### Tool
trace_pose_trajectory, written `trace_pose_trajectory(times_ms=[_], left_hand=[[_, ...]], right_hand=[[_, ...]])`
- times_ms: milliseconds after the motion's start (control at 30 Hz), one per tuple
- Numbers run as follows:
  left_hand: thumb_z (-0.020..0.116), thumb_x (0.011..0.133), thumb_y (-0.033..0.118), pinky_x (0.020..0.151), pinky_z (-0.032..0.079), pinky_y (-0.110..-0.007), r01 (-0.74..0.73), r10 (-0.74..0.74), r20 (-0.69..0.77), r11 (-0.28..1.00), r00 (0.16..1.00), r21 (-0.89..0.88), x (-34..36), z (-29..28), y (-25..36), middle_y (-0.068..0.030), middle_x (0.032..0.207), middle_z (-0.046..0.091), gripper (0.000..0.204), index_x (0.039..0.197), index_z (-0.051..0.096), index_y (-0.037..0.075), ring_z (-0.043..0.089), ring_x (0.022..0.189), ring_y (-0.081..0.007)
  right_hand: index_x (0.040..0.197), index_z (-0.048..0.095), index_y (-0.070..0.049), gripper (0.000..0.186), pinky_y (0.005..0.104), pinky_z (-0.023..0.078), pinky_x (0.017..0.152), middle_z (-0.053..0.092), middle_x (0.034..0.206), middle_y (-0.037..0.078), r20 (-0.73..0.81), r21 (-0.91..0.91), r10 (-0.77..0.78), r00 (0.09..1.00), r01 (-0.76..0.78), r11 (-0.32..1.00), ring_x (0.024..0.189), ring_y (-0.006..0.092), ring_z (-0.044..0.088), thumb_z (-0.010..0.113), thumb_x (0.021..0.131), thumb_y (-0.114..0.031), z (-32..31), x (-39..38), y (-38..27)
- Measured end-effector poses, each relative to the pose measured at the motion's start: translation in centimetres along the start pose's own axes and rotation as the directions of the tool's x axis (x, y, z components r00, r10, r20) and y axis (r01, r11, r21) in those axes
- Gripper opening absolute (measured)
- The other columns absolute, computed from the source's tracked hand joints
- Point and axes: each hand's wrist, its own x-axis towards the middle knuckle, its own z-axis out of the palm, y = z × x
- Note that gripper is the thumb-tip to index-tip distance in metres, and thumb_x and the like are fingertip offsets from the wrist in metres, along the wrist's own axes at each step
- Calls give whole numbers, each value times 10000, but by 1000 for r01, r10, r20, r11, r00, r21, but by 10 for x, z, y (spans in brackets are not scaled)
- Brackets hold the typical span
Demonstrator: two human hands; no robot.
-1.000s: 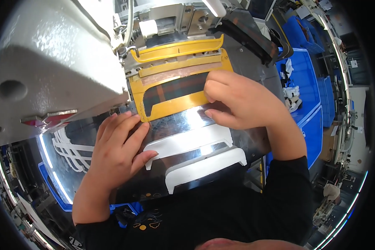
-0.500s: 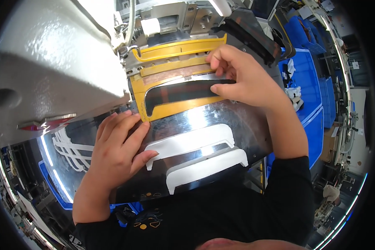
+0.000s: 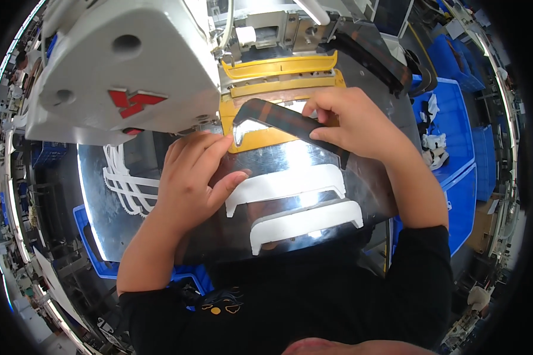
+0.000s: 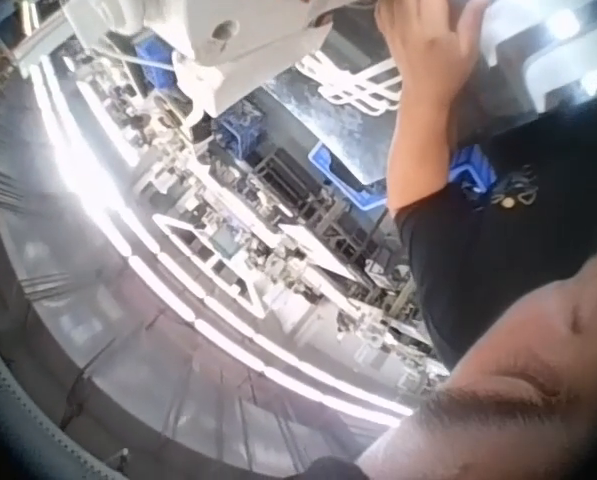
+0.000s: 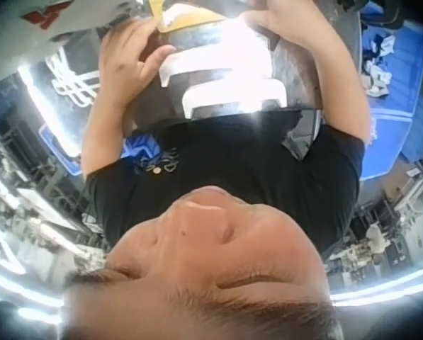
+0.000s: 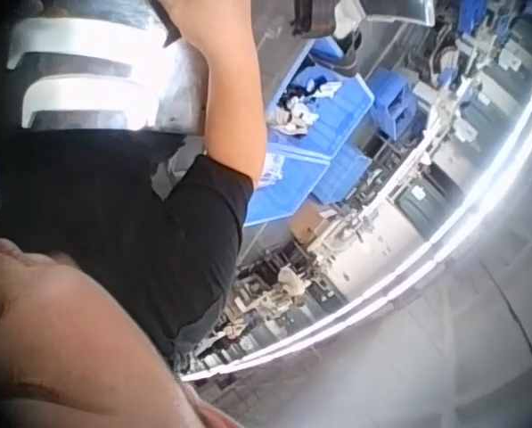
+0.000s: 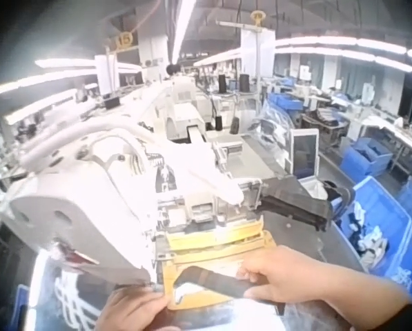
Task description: Aligning and sewing curved fabric components and toothed straps using an industrial sewing machine.
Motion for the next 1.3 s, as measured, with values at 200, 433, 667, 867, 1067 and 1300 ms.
trace_pose_trajectory(times_ms=[200,433,667,867,1067,1300], left_hand=[[842,914,371,1053,519,-479,70,-71,-61,997,996,-20,5,-2,23,-214,1367,659,668,1423,631,-7,649,1211,-399],[844,911,349,1087,494,-487,76,-76,1,997,997,20,3,-4,39,-209,1392,640,634,1396,641,-4,631,1245,-404],[822,913,115,742,531,-411,-44,3,-254,987,967,-153,-17,-8,52,-83,874,697,126,997,745,60,666,824,-325],[699,1035,127,716,566,-352,365,-322,-542,931,776,-31,-95,-57,26,-126,908,727,92,1041,741,46,710,775,-249],[609,1142,259,627,414,-247,731,-634,-755,593,165,-337,-262,-145,-57,38,816,612,233,1086,705,54,505,698,-40],[668,1099,309,822,570,-357,983,-549,-829,185,106,2,-372,-147,-109,-91,956,727,356,1192,718,-31,697,893,-174]], right_hand=[[1188,711,-58,428,402,562,854,704,1059,126,-221,-257,-382,897,324,910,958,322,692,891,801,-87,9,-8,-11],[1163,724,-77,335,446,530,961,719,1051,127,-173,-62,-189,967,181,981,1088,371,661,855,860,-137,25,-6,-21],[1049,756,-66,191,429,565,819,727,955,102,-48,-144,-518,854,507,850,885,343,702,810,867,-54,16,-30,-42],[1080,751,-15,195,302,516,749,676,840,82,-296,10,-374,879,394,919,785,195,662,764,886,-23,15,-25,-13],[1122,722,28,172,239,447,806,621,906,-7,-244,291,-180,953,249,924,867,68,550,720,1005,-98,13,-12,33],[1060,744,20,136,260,498,751,671,836,28,-286,163,-254,924,308,937,789,95,602,748,944,-49,23,-7,12]])
